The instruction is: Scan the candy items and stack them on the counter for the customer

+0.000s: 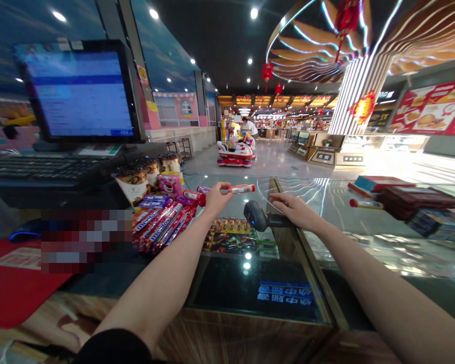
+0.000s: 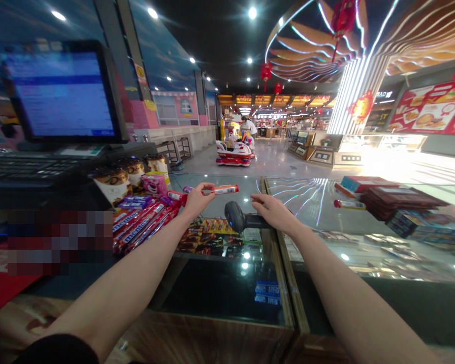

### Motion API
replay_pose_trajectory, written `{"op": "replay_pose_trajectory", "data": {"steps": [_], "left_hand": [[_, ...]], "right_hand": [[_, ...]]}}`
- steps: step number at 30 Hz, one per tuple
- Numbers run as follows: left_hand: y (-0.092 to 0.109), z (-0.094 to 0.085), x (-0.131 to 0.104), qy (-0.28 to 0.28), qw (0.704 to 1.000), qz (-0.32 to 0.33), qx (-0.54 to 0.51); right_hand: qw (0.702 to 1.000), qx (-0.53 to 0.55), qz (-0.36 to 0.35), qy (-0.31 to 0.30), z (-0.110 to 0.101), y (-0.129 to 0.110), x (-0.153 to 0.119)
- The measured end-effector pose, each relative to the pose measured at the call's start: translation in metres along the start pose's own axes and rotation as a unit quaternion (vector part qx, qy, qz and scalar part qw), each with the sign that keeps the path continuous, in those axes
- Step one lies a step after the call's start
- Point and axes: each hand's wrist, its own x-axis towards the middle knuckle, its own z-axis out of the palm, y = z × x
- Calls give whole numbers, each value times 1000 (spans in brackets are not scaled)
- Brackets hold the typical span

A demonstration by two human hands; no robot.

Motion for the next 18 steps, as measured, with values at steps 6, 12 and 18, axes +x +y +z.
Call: {"op": "replay_pose_trajectory", "data": {"steps": [6, 12, 18], "left_hand": [[32, 1, -5, -23, 999, 42, -14], [51, 9, -8, -28, 996, 60, -64], [58, 16, -6, 15, 987, 49, -153]], "right_hand": [[989, 136, 19, 55, 11, 5, 14], [978, 201, 10, 58, 2, -13, 13], [952, 277, 96, 86, -1, -20, 11]]}}
